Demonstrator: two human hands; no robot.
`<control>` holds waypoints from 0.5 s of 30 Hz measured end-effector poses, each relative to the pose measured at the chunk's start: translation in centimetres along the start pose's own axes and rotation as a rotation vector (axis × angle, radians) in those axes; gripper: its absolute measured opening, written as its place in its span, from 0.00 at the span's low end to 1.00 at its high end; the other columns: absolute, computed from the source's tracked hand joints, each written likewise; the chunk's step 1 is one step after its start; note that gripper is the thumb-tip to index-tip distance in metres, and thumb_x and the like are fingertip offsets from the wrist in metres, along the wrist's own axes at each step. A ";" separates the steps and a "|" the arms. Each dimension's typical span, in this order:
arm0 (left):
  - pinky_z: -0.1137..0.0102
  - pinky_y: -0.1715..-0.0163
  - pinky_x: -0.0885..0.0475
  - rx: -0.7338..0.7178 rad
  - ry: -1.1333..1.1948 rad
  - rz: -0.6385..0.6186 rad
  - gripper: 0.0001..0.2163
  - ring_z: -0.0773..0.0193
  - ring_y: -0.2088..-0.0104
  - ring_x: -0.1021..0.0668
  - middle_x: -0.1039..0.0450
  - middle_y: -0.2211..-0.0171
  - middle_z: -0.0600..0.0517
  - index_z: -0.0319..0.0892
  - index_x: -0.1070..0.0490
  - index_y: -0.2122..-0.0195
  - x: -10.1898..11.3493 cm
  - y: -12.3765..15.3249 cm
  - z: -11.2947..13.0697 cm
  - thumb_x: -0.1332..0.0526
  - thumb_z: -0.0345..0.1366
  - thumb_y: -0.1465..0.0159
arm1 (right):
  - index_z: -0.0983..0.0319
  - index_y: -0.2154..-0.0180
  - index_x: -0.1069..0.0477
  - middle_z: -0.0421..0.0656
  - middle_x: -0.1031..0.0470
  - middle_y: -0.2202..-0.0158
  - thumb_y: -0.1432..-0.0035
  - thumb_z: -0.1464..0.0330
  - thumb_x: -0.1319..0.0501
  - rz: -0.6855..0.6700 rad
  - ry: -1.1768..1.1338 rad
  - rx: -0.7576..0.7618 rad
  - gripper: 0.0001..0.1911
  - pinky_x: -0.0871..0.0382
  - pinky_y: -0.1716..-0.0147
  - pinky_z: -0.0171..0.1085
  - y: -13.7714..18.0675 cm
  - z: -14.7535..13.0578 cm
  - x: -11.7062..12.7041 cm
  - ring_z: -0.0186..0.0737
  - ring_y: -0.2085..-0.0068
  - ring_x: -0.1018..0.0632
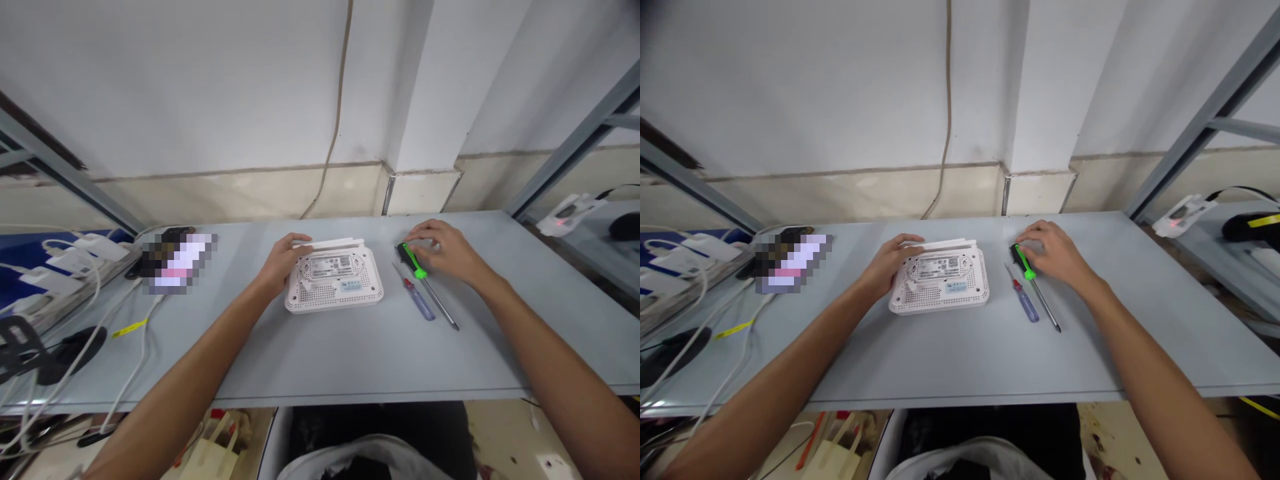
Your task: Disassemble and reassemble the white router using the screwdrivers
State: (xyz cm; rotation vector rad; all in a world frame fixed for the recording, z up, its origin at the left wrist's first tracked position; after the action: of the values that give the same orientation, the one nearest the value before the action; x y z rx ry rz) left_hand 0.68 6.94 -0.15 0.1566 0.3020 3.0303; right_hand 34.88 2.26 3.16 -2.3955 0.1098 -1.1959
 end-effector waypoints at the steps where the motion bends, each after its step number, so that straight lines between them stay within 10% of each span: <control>1: 0.65 0.70 0.23 -0.031 -0.050 -0.010 0.16 0.58 0.66 0.18 0.22 0.62 0.48 0.44 0.26 0.53 -0.3 0.1 0.2 0.29 0.36 0.43 | 0.54 0.56 0.17 0.49 0.22 0.48 0.37 0.59 0.37 -0.056 0.045 0.020 0.13 0.23 0.53 0.55 0.2 -0.1 -0.6 0.55 0.49 0.21; 9: 0.59 0.49 0.22 -0.261 -0.368 -0.238 0.32 0.52 0.48 0.20 0.30 0.39 0.45 0.50 0.34 0.34 -3.4 1.8 1.6 0.29 0.49 0.37 | 0.54 0.50 0.18 0.47 0.28 0.38 0.42 0.69 0.39 -0.226 0.187 -0.044 0.19 0.22 0.53 0.54 0.9 0.4 -2.1 0.47 0.60 0.18; 15: 0.52 0.39 0.29 -0.449 -0.563 -0.249 0.34 0.48 0.40 0.26 0.34 0.35 0.43 0.50 0.36 0.31 -4.6 1.7 1.7 0.31 0.51 0.36 | 0.55 0.53 0.19 0.50 0.26 0.43 0.36 0.63 0.39 -0.196 0.190 0.015 0.13 0.26 0.46 0.55 0.9 -0.5 -3.0 0.57 0.42 0.24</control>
State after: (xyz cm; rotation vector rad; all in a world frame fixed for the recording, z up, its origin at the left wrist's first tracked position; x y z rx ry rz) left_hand 5.30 5.15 1.39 0.8332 -0.3693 2.5785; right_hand 32.78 2.07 0.75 -2.3170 -0.0765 -1.5067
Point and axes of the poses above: each hand's wrist, its own y-axis away from the middle knuckle, its own x-axis out of the back of the hand, z = x × y, the point moved 9 cm from there along -y, towards the middle knuckle
